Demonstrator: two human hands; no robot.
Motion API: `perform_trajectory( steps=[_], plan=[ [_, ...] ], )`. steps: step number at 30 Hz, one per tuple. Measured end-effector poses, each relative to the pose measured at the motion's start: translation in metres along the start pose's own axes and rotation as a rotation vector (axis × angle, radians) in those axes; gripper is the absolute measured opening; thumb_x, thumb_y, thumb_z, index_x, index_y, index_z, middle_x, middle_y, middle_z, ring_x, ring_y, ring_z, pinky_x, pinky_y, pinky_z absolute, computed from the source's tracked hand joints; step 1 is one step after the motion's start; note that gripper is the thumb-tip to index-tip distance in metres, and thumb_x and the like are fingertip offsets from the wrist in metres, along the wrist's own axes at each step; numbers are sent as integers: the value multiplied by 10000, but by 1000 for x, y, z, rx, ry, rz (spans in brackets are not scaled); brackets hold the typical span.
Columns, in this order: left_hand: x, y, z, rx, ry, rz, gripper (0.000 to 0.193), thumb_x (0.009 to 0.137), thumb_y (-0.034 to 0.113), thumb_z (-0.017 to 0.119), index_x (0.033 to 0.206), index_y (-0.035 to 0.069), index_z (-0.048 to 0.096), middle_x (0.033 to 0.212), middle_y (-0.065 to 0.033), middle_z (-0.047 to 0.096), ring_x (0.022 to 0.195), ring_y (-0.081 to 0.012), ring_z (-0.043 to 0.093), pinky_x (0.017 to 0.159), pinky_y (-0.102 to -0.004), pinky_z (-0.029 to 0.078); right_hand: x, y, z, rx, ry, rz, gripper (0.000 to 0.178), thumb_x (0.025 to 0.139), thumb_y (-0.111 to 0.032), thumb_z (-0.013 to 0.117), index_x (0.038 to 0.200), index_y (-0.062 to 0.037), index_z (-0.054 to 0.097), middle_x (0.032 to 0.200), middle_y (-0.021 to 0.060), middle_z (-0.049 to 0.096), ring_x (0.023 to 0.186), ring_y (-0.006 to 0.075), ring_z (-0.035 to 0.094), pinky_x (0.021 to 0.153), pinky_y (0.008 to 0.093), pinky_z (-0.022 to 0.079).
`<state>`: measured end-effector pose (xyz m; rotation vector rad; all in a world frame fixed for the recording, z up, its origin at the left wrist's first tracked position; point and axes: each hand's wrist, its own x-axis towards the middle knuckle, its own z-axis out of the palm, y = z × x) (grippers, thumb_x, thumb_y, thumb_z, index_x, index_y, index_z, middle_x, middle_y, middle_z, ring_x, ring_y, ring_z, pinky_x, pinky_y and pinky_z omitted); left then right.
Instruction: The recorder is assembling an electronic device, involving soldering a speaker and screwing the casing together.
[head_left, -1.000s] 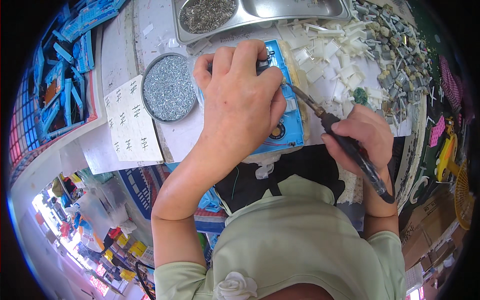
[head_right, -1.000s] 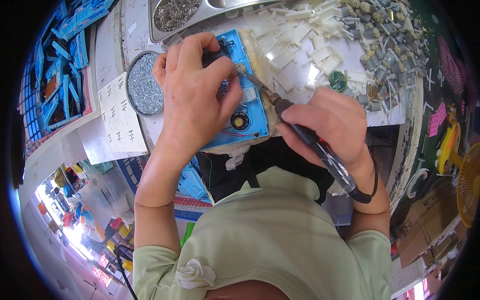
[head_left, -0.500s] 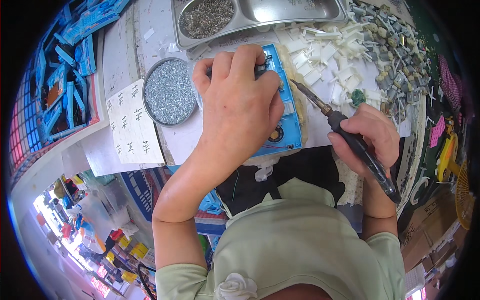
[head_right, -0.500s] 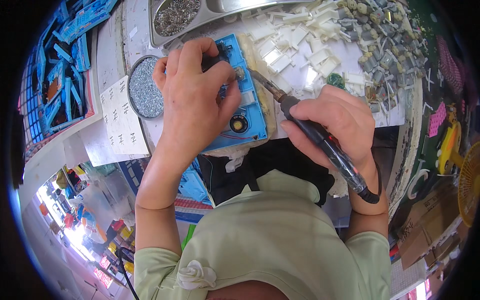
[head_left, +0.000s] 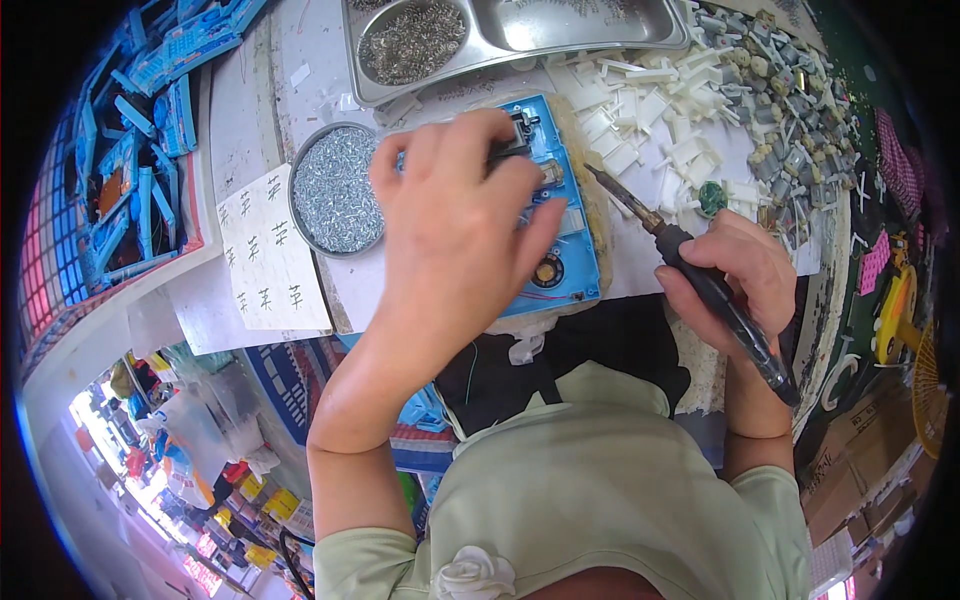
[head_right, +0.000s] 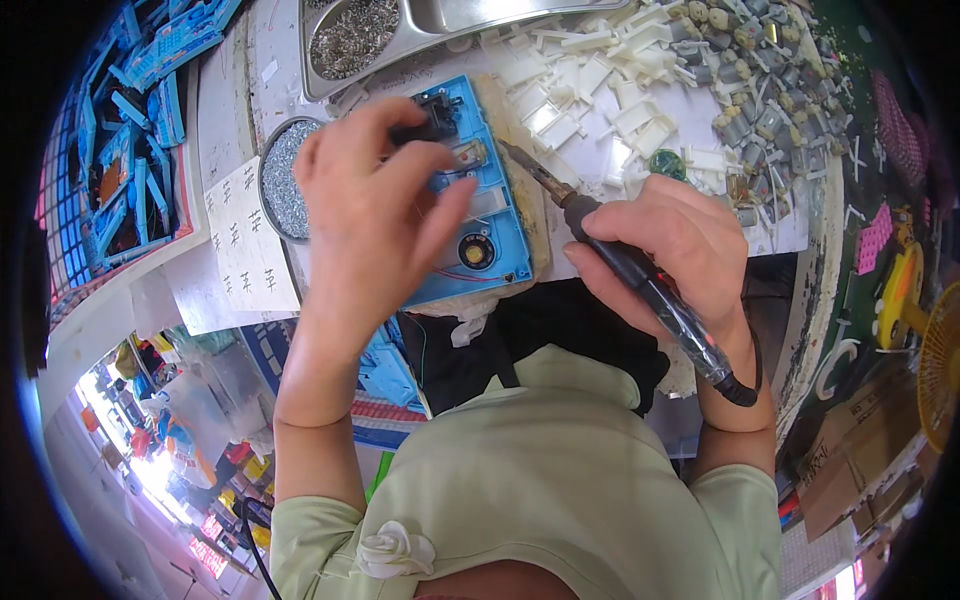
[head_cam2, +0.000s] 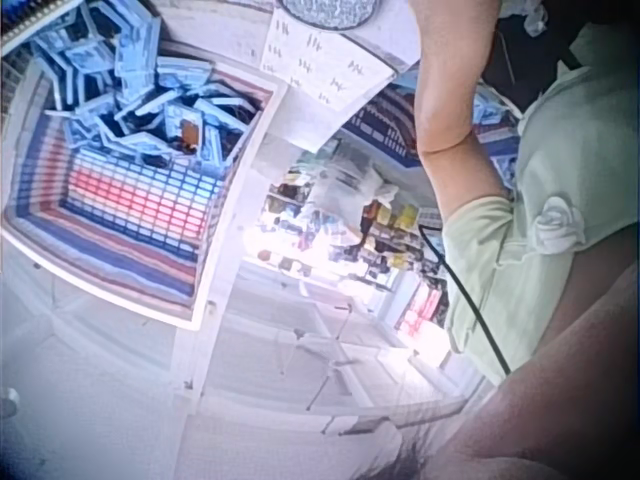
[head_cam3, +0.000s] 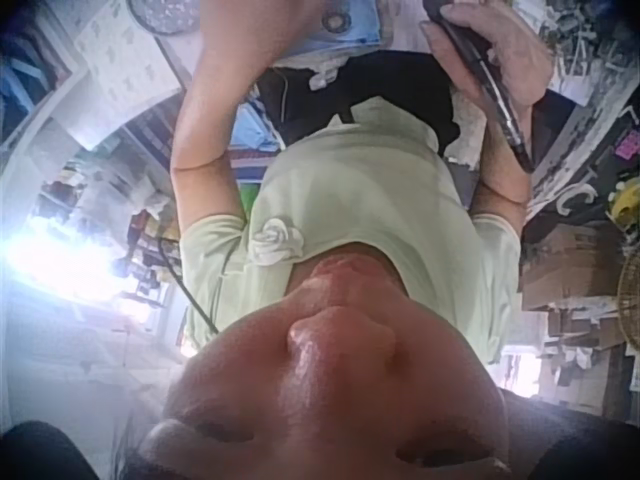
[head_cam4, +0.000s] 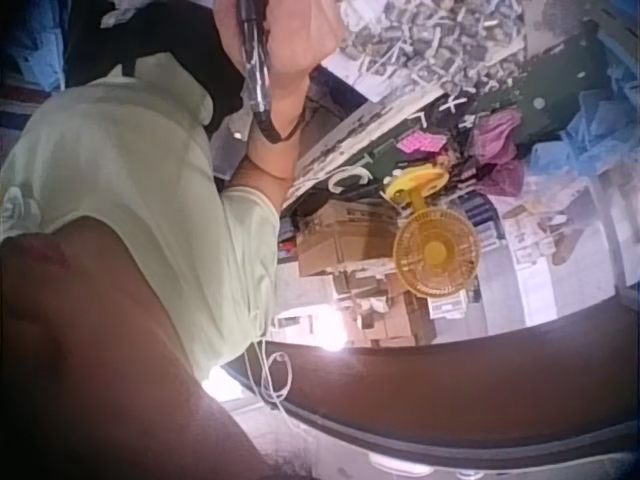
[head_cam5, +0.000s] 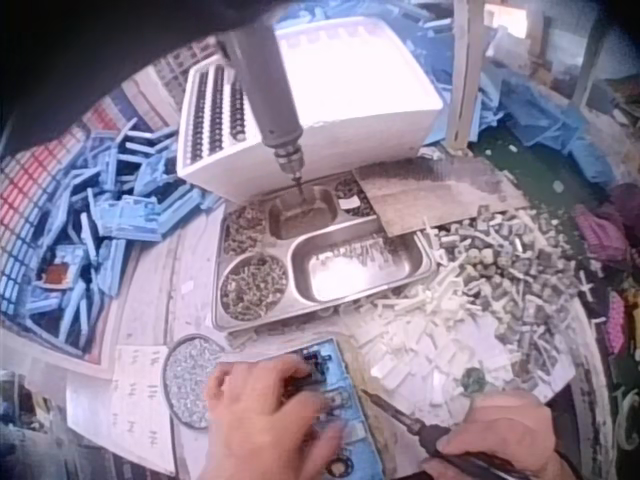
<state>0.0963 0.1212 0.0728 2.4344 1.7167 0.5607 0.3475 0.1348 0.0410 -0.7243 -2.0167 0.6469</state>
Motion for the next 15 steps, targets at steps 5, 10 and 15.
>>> perform_trajectory(
  steps=[5, 10, 15],
  plan=[
    [-35, -55, -18, -165, 213, -196, 158, 816, 1, 728, 971, 34, 729, 950, -96, 678, 817, -242, 658, 708, -326, 517, -14, 10, -6, -2, 51, 28, 369, 707, 10, 842, 1011, -13, 634, 689, 73, 620, 518, 188, 513, 457, 295, 371],
    [-50, -47, -3, -238, 50, 71, 250, 797, -4, 746, 1036, 65, 720, 938, -84, 691, 770, -238, 667, 651, -317, 531, -1, 6, 1, 2, 42, 9, 360, 718, -1, 844, 1008, -1, 631, 694, 81, 630, 527, 175, 516, 467, 277, 375],
    [-19, -45, 6, -187, -55, 324, 370, 690, 33, 772, 1050, 95, 713, 938, -65, 672, 804, -260, 679, 655, -363, 555, 7, -9, 2, -49, 39, -13, 348, 717, -6, 849, 994, -1, 637, 712, 87, 643, 538, 177, 531, 478, 266, 393]
  ],
)
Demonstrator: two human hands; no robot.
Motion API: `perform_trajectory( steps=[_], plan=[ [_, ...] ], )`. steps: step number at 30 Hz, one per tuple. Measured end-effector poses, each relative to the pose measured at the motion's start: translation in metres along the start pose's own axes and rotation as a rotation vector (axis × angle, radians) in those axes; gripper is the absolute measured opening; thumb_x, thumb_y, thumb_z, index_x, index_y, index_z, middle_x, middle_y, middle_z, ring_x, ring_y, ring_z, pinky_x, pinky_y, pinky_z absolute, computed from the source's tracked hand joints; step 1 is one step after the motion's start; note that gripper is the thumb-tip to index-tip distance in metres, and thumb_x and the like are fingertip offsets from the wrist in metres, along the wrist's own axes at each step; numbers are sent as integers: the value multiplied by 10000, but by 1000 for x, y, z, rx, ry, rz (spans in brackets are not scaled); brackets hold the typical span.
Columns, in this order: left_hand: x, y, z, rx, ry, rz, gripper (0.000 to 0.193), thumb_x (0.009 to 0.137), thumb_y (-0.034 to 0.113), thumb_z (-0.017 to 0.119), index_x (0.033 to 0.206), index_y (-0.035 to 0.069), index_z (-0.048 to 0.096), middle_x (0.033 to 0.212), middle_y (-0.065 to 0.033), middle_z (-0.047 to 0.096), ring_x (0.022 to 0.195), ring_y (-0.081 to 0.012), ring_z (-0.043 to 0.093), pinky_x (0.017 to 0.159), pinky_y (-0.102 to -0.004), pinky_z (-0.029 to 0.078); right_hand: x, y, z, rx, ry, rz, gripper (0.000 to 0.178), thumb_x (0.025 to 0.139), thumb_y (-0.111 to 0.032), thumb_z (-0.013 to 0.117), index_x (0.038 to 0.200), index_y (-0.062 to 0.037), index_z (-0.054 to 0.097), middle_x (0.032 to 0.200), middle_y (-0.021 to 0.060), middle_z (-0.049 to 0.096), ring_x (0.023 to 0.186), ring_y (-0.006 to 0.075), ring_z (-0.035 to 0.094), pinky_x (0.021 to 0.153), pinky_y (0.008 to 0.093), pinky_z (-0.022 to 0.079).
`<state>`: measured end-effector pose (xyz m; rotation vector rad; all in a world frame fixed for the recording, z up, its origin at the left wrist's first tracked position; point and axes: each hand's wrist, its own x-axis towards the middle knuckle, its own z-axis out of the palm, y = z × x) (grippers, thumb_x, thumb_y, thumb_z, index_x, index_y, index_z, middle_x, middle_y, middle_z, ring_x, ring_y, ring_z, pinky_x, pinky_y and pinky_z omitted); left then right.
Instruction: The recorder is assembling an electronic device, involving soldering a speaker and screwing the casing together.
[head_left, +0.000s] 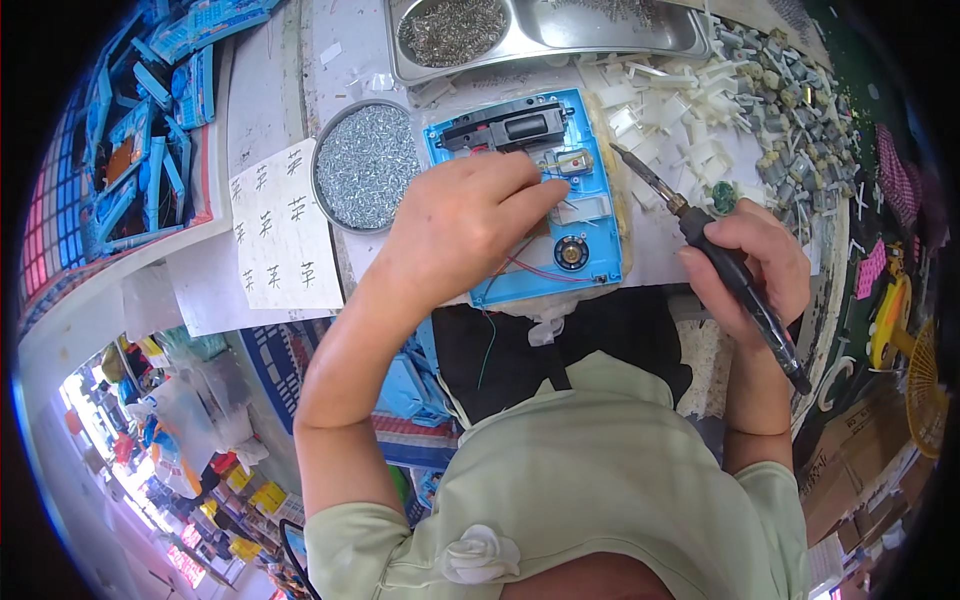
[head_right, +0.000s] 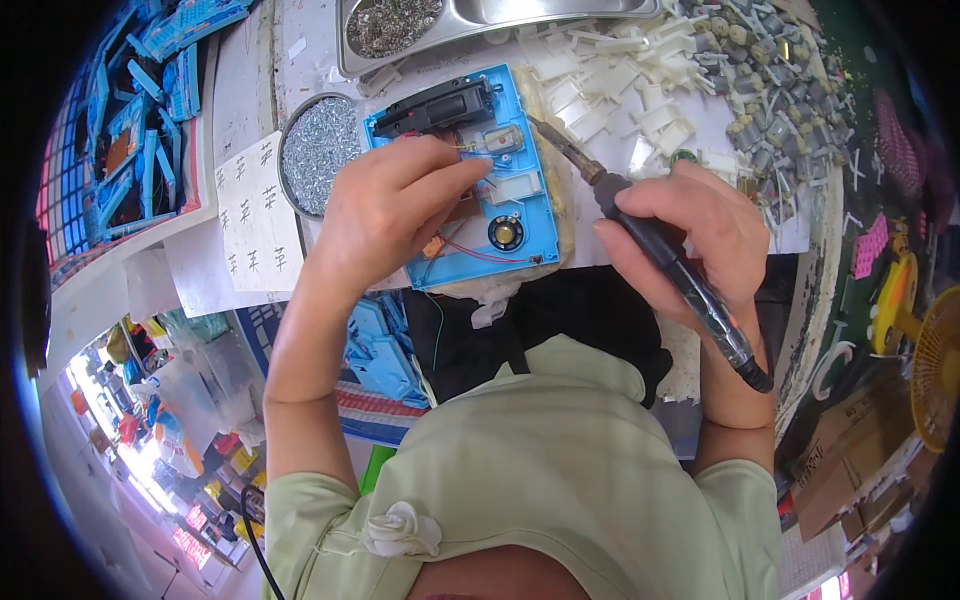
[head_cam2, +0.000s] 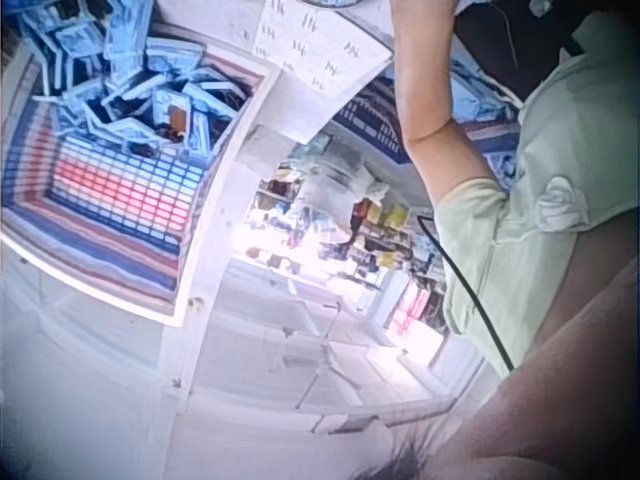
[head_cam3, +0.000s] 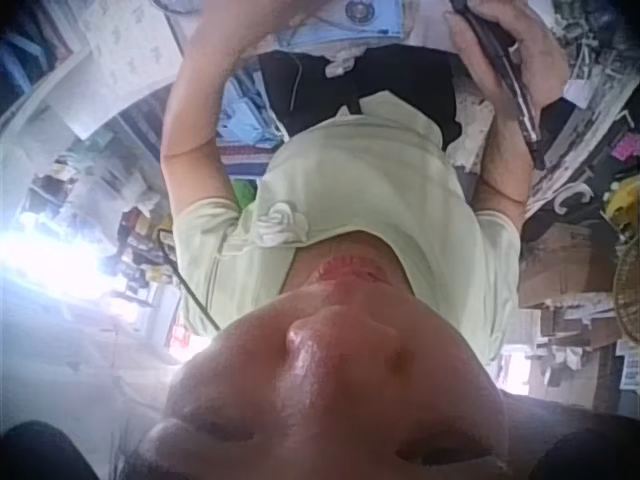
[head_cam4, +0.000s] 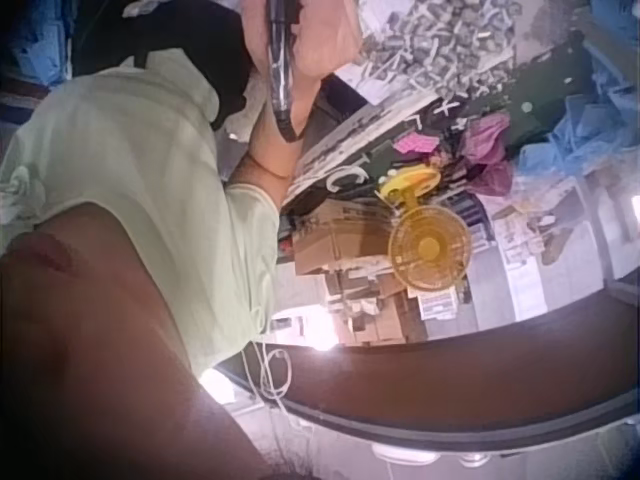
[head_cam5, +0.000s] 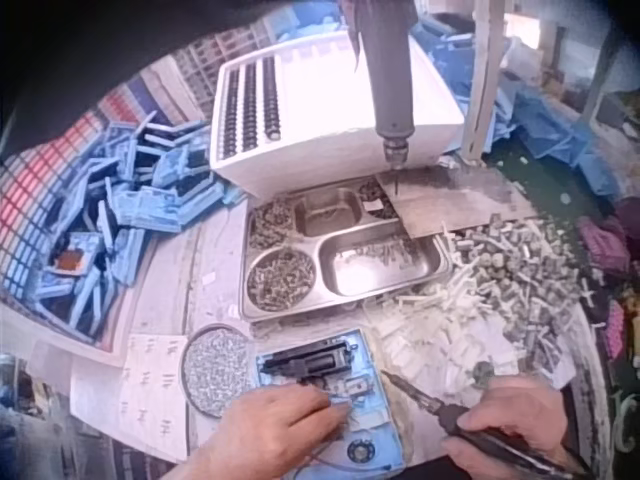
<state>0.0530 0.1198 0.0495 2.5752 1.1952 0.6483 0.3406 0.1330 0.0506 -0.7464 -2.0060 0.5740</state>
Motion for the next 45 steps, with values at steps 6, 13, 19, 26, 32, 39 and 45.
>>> perform_trajectory(
  steps=[6, 13, 19, 26, 32, 39, 45],
  plan=[
    [10, -8, -10, -71, -140, 22, 362, 684, 4, 754, 1034, 82, 706, 973, -58, 658, 801, -250, 672, 662, -349, 554, -8, -1, -6, -22, 40, 81, 341, 720, -16, 853, 990, -8, 644, 718, 90, 647, 545, 169, 534, 487, 263, 393],
    [-15, 2, 5, -851, 244, -670, 137, 870, -5, 726, 1005, 13, 708, 911, -36, 706, 744, -75, 664, 671, -224, 534, -3, -7, 19, 183, 138, 299, 362, 781, 6, 823, 1092, -11, 637, 893, 70, 678, 737, 114, 611, 655, 233, 478],
    [-12, 6, 17, -983, 425, -767, 108, 918, 25, 712, 1016, -18, 702, 847, -6, 692, 752, -35, 618, 675, -195, 499, 45, -11, 71, 543, 67, 469, 453, 852, 39, 733, 1278, -33, 595, 1056, 63, 663, 914, 112, 657, 829, 242, 528],
    [-11, 5, 14, -942, 343, -789, 115, 951, 55, 689, 1039, -19, 701, 920, -18, 707, 828, -56, 629, 745, -205, 504, 62, -9, 99, 536, 42, 476, 527, 836, 86, 663, 1326, -91, 588, 1040, 67, 655, 895, 105, 663, 805, 243, 545],
    [-13, 5, 10, -819, 356, -722, 104, 916, 62, 707, 994, -6, 722, 846, -29, 674, 709, -61, 597, 652, -216, 488, 64, -8, 103, 510, 27, 455, 531, 828, 85, 678, 1322, -81, 581, 1027, 56, 643, 863, 95, 651, 773, 237, 541],
    [-16, 4, 15, -606, 440, -661, 79, 872, 34, 734, 941, -4, 724, 1047, -69, 620, 812, -92, 592, 687, -230, 482, 50, -6, 113, 407, 90, 353, 537, 793, 95, 711, 1290, -77, 600, 1019, 79, 623, 827, 136, 661, 715, 249, 535],
    [-13, 6, 19, -385, 462, -673, 77, 796, 60, 753, 844, 13, 715, 932, -97, 554, 701, -171, 568, 624, -299, 478, 41, -6, 94, 256, 79, 211, 478, 798, 73, 743, 1247, -40, 624, 1022, 87, 639, 833, 169, 655, 723, 285, 538]
  ],
)
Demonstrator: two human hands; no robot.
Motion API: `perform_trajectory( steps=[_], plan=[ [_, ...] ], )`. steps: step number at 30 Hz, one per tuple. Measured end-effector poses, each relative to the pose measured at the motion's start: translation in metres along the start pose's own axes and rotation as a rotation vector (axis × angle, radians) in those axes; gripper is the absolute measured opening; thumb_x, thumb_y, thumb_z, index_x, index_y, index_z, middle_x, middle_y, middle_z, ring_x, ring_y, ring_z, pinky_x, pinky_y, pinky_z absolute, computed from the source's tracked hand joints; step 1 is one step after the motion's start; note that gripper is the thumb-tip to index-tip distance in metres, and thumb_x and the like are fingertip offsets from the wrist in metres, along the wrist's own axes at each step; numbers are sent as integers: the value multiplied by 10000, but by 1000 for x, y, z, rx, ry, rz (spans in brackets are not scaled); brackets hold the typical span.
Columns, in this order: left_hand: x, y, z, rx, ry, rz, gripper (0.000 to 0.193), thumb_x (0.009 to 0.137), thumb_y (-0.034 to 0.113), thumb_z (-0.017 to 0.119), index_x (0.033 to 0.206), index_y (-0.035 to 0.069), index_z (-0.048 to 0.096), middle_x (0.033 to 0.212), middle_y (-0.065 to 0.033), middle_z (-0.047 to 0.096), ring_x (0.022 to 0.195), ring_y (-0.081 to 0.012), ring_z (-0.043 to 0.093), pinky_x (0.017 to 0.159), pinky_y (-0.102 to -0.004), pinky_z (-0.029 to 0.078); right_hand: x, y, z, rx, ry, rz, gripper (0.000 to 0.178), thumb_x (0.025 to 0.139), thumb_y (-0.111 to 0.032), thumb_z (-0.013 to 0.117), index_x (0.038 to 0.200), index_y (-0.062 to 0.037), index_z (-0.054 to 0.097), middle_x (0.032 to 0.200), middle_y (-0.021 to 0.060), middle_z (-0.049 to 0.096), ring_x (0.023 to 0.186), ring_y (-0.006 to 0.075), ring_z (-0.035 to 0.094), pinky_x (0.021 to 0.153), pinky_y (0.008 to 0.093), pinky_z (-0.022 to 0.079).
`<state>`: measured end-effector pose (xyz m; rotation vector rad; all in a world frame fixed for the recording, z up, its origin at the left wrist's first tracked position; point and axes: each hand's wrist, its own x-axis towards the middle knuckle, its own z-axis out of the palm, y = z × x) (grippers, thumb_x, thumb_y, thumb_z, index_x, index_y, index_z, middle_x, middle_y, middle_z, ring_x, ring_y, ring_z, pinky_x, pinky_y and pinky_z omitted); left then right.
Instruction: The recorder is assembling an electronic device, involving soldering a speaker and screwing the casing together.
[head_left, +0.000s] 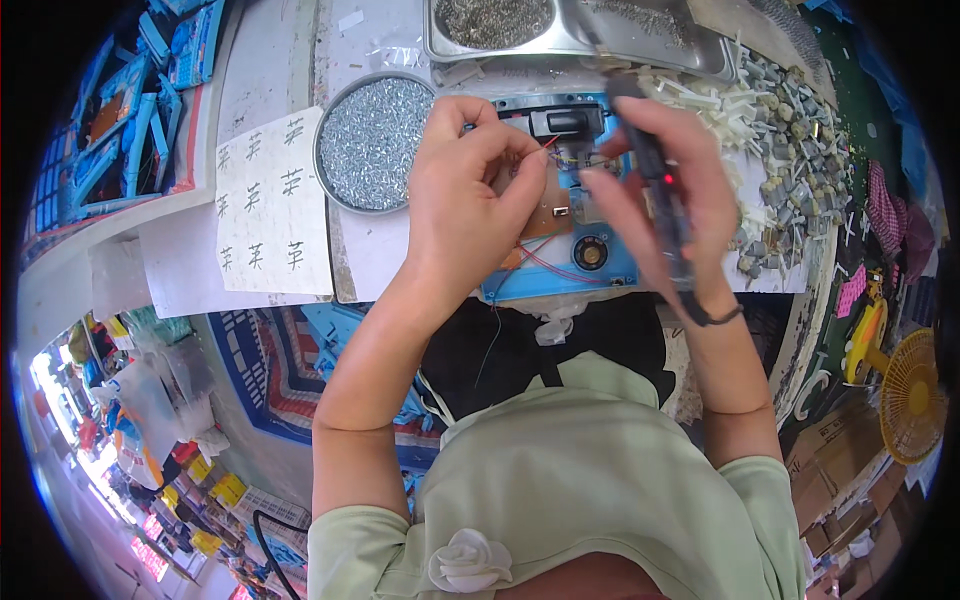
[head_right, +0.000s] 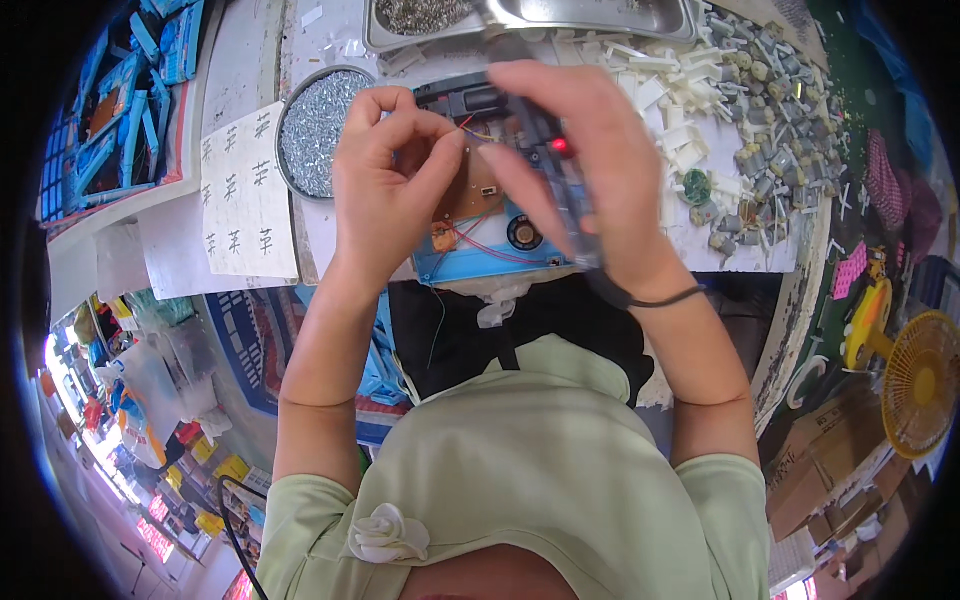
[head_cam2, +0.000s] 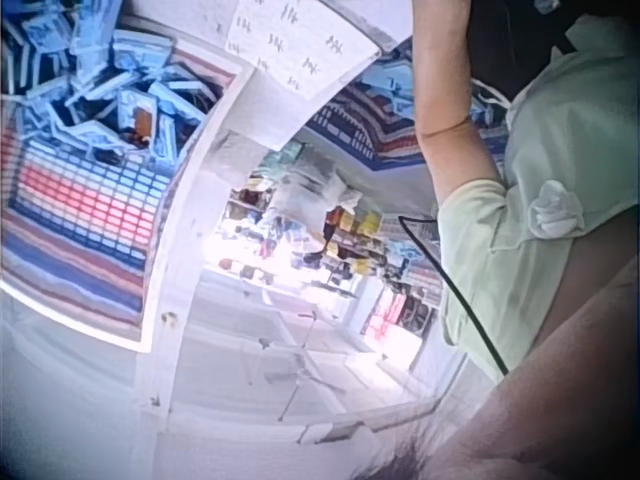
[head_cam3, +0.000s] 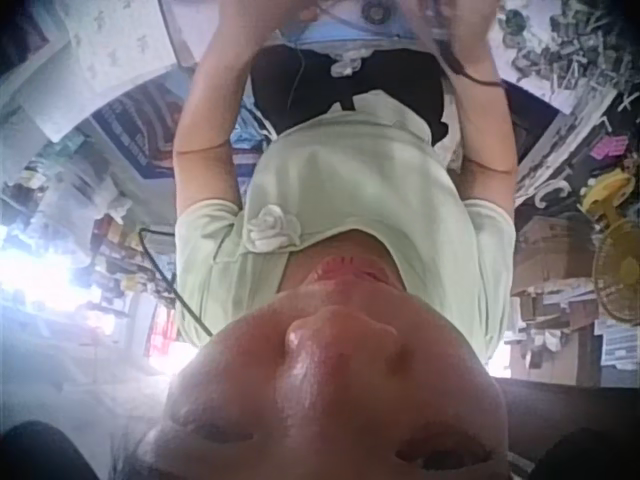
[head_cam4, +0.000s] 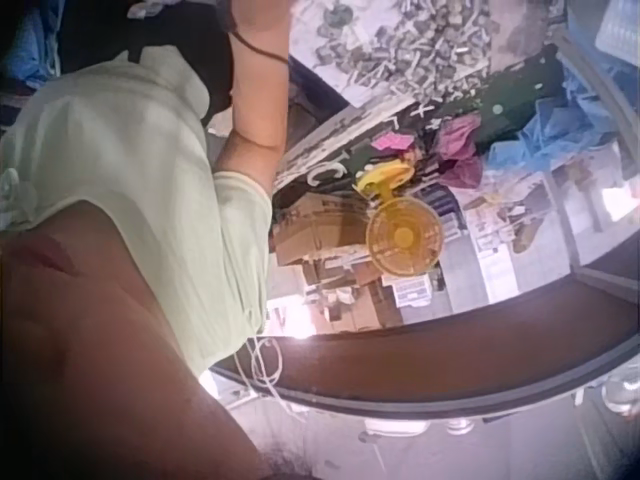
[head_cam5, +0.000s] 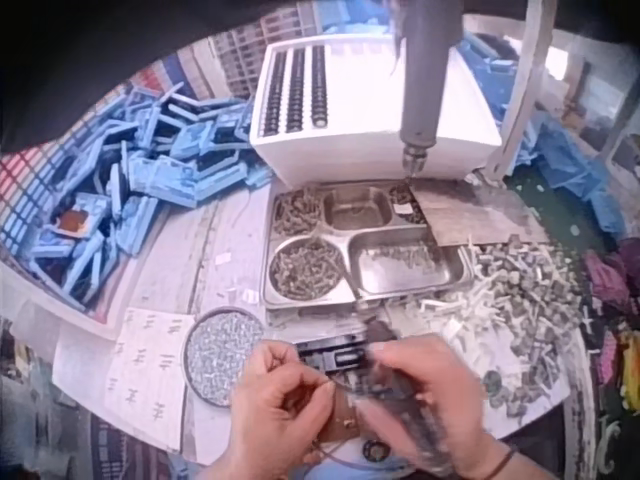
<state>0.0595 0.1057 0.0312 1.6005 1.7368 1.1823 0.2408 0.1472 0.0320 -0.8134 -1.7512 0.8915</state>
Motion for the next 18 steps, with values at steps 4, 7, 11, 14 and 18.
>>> perform_trajectory(
  steps=[4, 7, 11, 14, 18],
  plan=[
    [0, -8, 8, 26, 25, 116, 75, 770, 58, 743, 824, 19, 709, 928, -123, 550, 741, -236, 583, 641, -338, 496, -3, -1, -40, -77, -2, -105, 392, 824, 36, 750, 1195, -9, 630, 981, 82, 654, 824, 136, 625, 706, 256, 507],
    [-1, -9, 9, 13, 37, 79, 71, 764, 64, 739, 811, 24, 705, 921, -130, 553, 754, -253, 594, 649, -351, 509, -9, -7, -55, -74, -69, -111, 340, 821, -1, 761, 1139, 0, 641, 916, 85, 654, 786, 125, 605, 670, 232, 470],
    [-1, -10, 9, 21, 61, 96, 66, 765, 66, 736, 802, 26, 698, 915, -126, 556, 765, -255, 605, 658, -360, 519, -16, -8, -58, -105, -139, -94, 319, 809, -75, 774, 1091, 6, 650, 775, 65, 630, 635, 123, 549, 564, 237, 417],
    [-1, -12, 9, 53, 41, 125, 49, 802, 36, 732, 833, 11, 703, 936, -80, 540, 730, -136, 582, 615, -268, 483, -17, -3, -56, -118, -189, -163, 318, 791, -77, 772, 1075, 10, 659, 741, 68, 624, 571, 144, 521, 508, 256, 399],
    [-1, -13, 8, 55, 40, 119, 41, 819, 17, 728, 848, 2, 704, 948, -60, 532, 715, -79, 570, 595, -220, 466, -18, -1, -51, -122, -218, -223, 326, 758, -52, 770, 1062, 3, 665, 748, 75, 643, 559, 185, 532, 496, 274, 419]
  ],
)
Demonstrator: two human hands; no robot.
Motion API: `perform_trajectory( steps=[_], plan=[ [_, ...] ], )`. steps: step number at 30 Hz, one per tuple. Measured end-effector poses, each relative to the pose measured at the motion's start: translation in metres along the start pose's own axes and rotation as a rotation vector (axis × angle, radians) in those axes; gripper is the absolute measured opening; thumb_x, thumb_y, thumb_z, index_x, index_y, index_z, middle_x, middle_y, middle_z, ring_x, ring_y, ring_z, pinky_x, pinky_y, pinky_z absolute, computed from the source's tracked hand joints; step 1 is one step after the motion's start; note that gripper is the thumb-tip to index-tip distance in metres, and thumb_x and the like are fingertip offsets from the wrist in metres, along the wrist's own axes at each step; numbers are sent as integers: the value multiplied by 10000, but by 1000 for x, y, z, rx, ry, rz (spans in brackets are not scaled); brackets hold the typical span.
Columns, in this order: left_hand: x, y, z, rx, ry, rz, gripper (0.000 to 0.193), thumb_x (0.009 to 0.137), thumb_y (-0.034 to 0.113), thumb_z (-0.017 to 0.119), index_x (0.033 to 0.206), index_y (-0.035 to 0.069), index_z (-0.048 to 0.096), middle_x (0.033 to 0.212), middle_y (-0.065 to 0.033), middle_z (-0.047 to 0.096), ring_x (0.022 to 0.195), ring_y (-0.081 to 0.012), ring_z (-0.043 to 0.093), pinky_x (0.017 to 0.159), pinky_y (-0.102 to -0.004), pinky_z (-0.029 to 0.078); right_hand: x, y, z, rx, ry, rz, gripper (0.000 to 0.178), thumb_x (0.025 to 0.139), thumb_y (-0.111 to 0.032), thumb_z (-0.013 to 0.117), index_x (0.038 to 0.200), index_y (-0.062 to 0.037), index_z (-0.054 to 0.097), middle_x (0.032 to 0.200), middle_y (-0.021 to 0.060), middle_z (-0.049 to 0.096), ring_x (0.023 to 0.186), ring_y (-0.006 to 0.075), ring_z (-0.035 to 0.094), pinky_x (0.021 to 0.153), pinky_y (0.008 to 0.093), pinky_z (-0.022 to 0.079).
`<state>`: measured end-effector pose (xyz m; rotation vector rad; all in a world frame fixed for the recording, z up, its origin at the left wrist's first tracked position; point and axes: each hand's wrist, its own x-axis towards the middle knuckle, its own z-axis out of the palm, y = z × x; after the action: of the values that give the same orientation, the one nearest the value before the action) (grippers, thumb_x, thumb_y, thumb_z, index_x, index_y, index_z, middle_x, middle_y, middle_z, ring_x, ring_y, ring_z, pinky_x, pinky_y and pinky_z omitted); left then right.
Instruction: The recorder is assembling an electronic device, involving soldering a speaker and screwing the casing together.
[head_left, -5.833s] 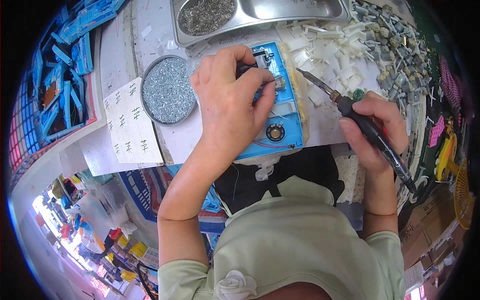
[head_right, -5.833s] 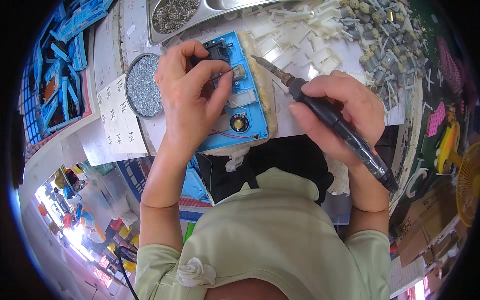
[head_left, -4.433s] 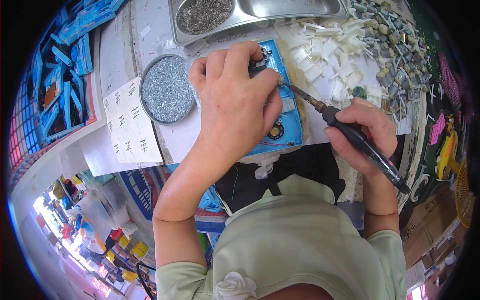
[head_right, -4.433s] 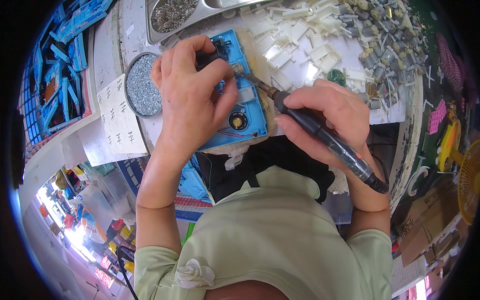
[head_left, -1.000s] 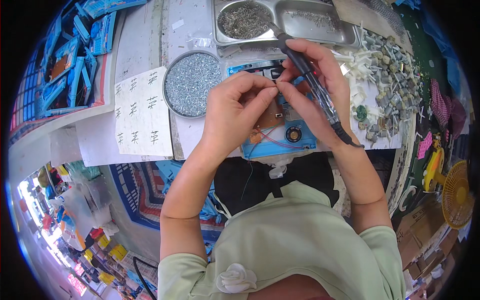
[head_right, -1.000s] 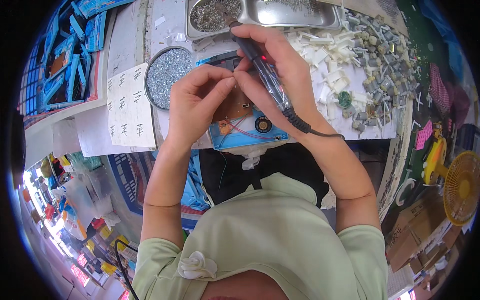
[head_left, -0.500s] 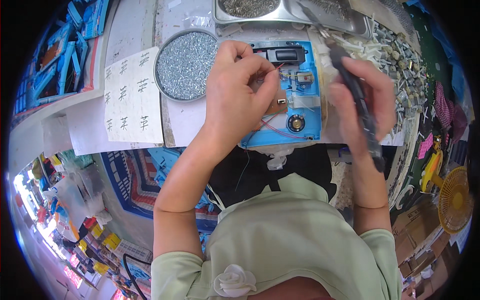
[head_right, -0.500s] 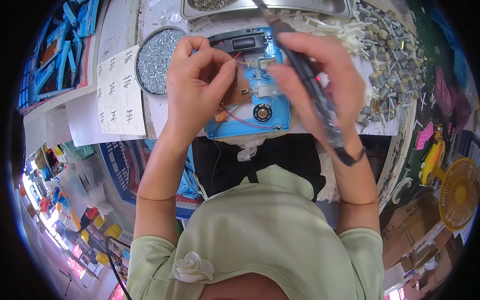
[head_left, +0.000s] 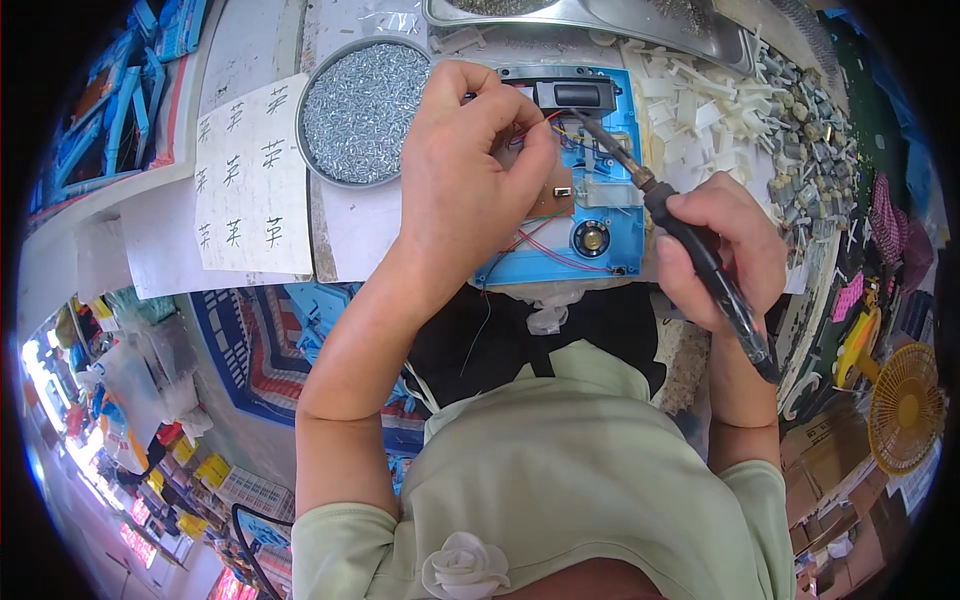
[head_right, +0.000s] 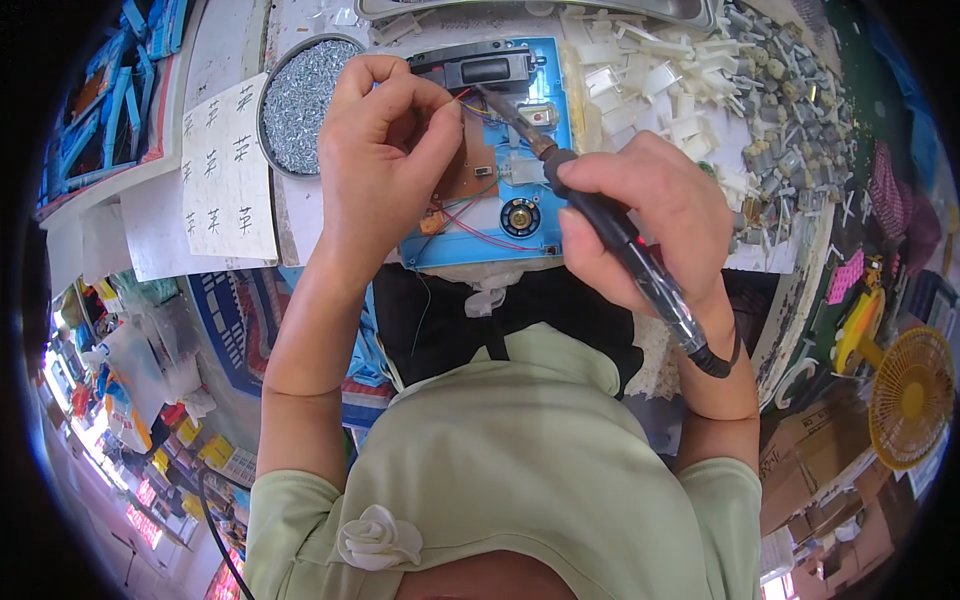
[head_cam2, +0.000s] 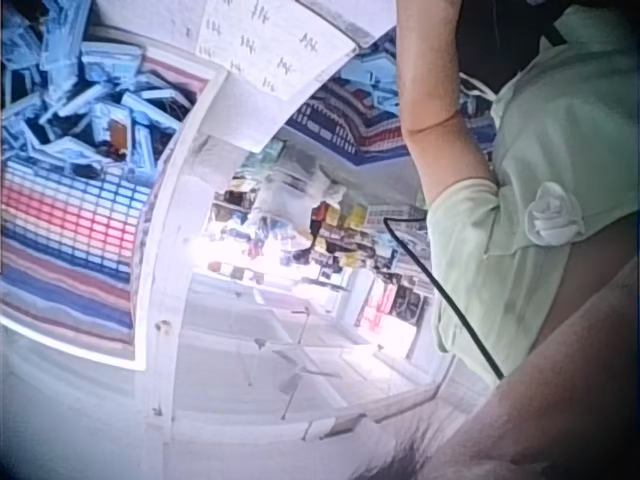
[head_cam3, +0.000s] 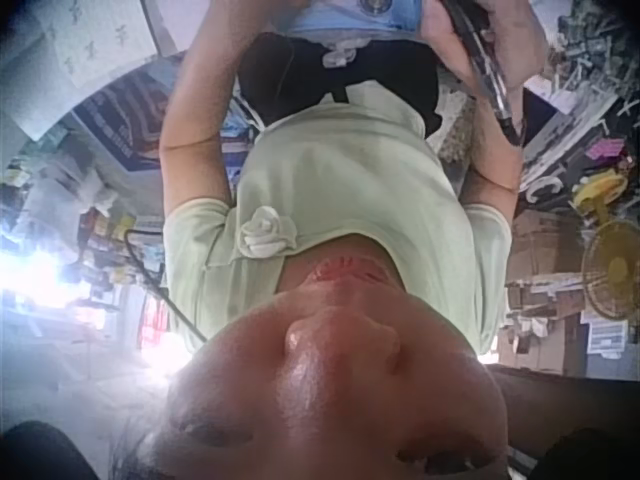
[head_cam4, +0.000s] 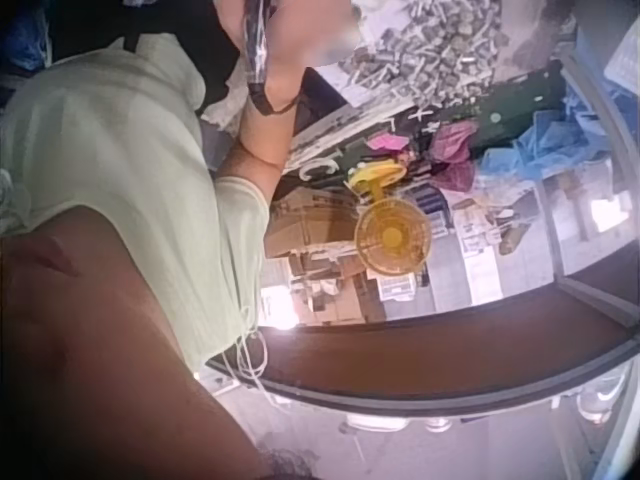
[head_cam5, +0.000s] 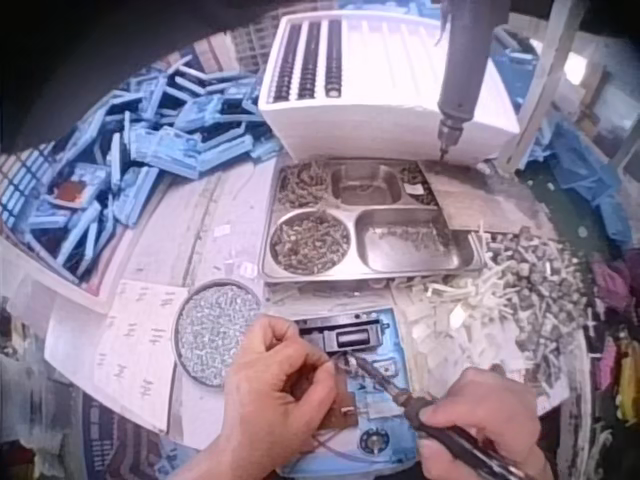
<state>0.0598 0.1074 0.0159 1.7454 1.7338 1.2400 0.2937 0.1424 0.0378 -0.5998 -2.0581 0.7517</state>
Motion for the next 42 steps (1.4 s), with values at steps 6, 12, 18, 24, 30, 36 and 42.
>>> perform_trajectory(
  steps=[6, 12, 18, 24, 30, 36, 42],
  plan=[
    [0, 1, 2, -38, 40, -25, 73, 764, 59, 738, 814, 32, 693, 927, -120, 560, 758, -252, 610, 658, -350, 527, 3, -4, 0, -46, -61, 25, 323, 747, -42, 769, 1052, -13, 669, 774, 85, 663, 567, 203, 540, 503, 290, 428],
    [0, 1, 3, -29, 41, -14, 75, 762, 59, 739, 815, 32, 693, 936, -124, 566, 757, -258, 613, 658, -352, 529, 6, -2, 2, -43, -52, -11, 321, 744, -35, 770, 1049, -23, 671, 748, 78, 642, 569, 216, 533, 513, 305, 427],
    [1, 1, 3, -17, 42, -18, 78, 757, 58, 739, 814, 28, 694, 932, -127, 567, 750, -256, 614, 646, -352, 527, 7, 3, 4, -82, -47, -111, 327, 733, -11, 768, 1048, -29, 680, 713, 67, 608, 561, 224, 518, 511, 308, 415],
    [1, 1, 3, -20, 44, -13, 73, 755, 53, 735, 807, 26, 692, 927, -128, 567, 741, -252, 615, 636, -346, 525, 6, 2, 0, -79, -52, -113, 317, 727, -7, 762, 1034, -28, 685, 688, 64, 588, 560, 223, 517, 510, 311, 412],
    [1, 4, 4, -11, 45, -34, 72, 746, 52, 735, 795, 28, 687, 918, -120, 566, 744, -251, 615, 643, -346, 527, 6, 0, -7, -35, -65, -13, 308, 724, -21, 755, 1023, -17, 680, 710, 71, 622, 565, 208, 535, 518, 297, 431],
    [1, 1, 6, 20, 62, 4, 76, 734, 47, 731, 791, 26, 684, 922, -121, 573, 729, -253, 619, 646, -347, 530, 10, 0, -9, -47, -115, 69, 293, 735, -55, 751, 1019, -25, 683, 732, 72, 638, 571, 198, 544, 518, 289, 438],
    [2, 3, 6, 94, 54, 33, 51, 766, 27, 728, 786, 3, 688, 932, -84, 568, 722, -145, 614, 612, -266, 510, 13, -1, -9, -70, -150, 116, 284, 731, -59, 748, 1008, -35, 691, 733, 70, 634, 572, 193, 538, 516, 290, 431]
  ],
)
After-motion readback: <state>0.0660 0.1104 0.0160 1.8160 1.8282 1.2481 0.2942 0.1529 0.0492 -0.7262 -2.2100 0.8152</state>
